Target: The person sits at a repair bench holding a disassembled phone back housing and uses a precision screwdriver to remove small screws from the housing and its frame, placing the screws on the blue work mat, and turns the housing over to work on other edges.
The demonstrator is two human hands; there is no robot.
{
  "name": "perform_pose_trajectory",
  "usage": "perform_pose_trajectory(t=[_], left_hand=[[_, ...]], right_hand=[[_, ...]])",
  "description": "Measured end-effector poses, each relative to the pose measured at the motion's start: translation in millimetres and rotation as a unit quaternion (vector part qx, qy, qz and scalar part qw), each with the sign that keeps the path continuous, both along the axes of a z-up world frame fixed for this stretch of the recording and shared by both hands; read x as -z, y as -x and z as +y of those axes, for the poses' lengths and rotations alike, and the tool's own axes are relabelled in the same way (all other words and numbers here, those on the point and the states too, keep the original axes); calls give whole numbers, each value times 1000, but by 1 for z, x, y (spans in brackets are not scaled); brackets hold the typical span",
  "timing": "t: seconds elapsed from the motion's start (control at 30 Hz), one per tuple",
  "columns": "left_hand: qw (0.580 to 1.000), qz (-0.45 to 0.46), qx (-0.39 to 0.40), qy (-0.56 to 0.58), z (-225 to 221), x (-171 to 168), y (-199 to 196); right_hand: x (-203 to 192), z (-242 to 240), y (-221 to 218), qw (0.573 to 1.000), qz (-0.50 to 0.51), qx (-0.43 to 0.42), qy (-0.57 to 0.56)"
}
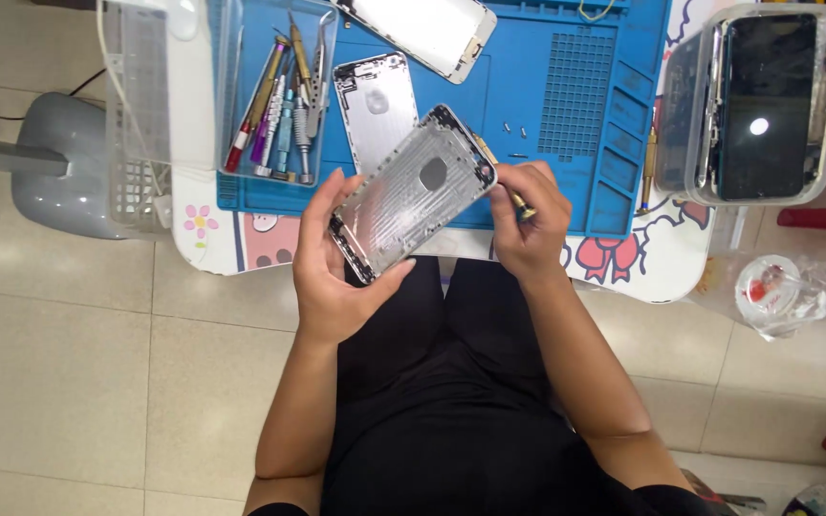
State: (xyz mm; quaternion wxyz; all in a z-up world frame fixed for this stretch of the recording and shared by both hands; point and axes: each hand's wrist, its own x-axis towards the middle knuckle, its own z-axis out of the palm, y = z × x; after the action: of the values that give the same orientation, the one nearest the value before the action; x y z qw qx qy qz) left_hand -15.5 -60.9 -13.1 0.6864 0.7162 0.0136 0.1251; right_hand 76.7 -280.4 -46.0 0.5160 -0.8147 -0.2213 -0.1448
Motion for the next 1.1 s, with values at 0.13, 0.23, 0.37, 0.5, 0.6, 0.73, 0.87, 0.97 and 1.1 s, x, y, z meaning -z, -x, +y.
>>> perform_pose_trajectory(t=[0.13,0.23,0.37,0.5,0.6,0.73,0.87,0.97,1.1], left_hand=[[994,-4,61,94,-8,22,0],[987,-5,77,139,-7,29,-4],[979,0,74,192,-4,40,-13],[979,9,75,192,-2,43,-16],[970,34,75,230,0,42,-18],[964,52,72,251,2,44,-19],[961,59,71,260,3,45,-18],[958,65,76,268,4,45,-19],[960,60,77,262,4,49,-19]], right_hand=[[8,-24,9,994,-54,79,-53],[-3,-41,5,982,-84,139,-93],[-29,-62,-24,962,75,72,-251],[-63,-54,-56,959,242,121,89],[-54,-59,-76,953,120,-6,277],[-53,-56,-90,936,61,-112,329],[-45,-64,-82,920,83,-107,368],[-51,-63,-78,910,85,-90,395],[-55,-64,-72,911,57,-66,403]])
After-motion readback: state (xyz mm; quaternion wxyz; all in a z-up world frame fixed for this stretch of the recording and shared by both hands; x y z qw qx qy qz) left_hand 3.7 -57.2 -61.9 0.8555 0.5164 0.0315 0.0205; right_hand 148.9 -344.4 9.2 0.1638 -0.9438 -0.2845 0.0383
